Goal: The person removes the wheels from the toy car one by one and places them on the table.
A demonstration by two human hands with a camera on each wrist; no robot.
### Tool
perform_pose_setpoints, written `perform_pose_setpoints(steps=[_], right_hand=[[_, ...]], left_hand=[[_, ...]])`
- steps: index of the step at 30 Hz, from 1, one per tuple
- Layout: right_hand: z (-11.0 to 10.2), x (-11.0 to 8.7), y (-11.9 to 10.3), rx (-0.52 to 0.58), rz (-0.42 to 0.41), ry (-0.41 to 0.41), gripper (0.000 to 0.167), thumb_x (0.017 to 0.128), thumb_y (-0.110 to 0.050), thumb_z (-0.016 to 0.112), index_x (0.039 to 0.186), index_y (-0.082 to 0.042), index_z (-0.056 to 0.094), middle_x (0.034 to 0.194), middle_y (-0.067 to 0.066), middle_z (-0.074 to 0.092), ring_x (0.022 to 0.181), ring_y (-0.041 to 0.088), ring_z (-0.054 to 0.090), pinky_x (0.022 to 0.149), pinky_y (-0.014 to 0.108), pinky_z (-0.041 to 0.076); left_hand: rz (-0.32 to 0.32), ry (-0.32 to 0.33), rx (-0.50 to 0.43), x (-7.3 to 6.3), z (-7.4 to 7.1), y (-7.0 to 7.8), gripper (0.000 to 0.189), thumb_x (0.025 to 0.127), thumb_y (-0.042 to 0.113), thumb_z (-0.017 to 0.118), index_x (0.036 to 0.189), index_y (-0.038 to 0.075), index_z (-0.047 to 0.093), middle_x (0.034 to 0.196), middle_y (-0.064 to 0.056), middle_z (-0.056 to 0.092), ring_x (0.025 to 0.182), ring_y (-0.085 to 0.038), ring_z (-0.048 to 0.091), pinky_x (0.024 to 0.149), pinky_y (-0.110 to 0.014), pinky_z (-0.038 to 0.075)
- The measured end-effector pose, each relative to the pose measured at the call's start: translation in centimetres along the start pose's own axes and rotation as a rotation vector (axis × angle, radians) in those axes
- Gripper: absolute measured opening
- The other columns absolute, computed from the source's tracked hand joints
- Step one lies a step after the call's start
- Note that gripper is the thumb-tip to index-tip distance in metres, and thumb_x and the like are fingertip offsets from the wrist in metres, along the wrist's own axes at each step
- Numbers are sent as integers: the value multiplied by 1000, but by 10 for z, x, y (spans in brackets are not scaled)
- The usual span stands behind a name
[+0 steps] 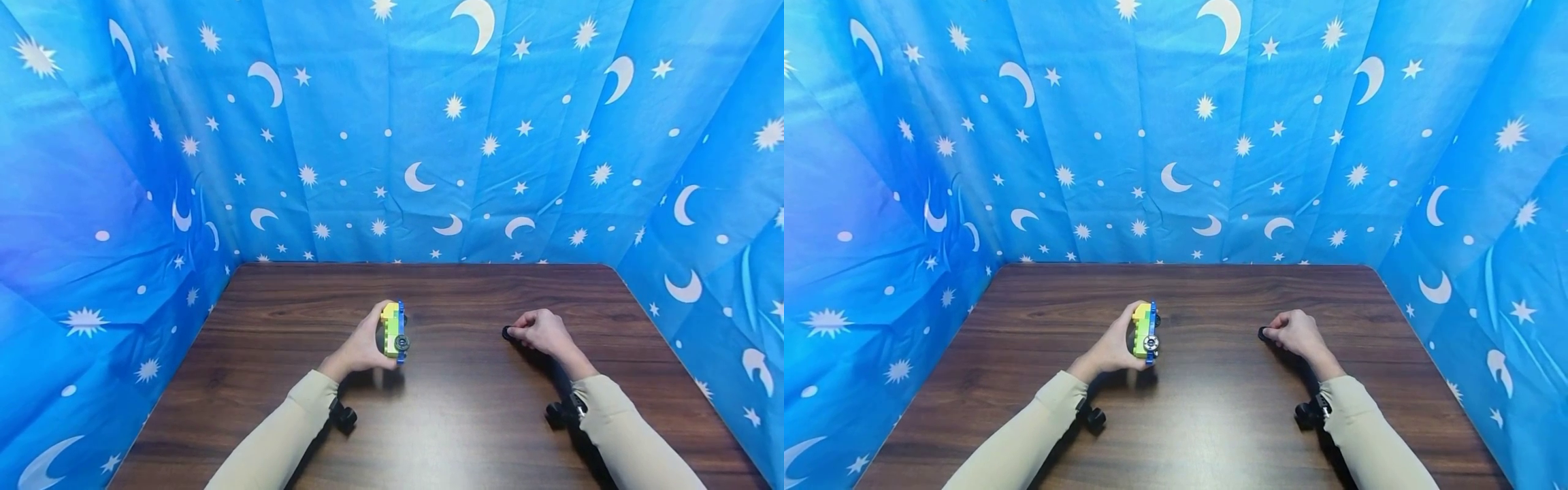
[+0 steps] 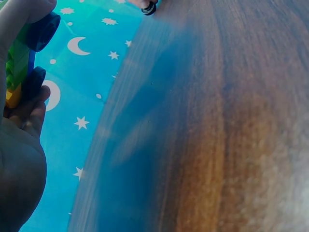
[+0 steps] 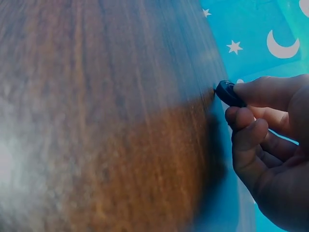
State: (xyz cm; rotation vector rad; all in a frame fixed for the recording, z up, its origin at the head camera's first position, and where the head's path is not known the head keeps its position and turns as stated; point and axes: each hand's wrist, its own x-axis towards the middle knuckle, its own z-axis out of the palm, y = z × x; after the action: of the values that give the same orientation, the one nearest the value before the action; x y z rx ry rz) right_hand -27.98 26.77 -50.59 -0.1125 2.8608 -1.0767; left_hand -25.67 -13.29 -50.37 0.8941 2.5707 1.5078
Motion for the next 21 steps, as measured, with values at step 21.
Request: perform_pose_setpoints(steps=[21], right_hand=[[4, 3, -6, -159, -82, 124, 13, 83, -23, 72, 78, -12, 75, 59, -6, 65, 56, 9, 55, 56, 28, 42]], left_hand=[[20, -1, 6, 0, 1, -1, 108, 56, 14, 86, 147, 15, 27, 129, -4, 52, 118, -20, 52, 109, -48, 38]])
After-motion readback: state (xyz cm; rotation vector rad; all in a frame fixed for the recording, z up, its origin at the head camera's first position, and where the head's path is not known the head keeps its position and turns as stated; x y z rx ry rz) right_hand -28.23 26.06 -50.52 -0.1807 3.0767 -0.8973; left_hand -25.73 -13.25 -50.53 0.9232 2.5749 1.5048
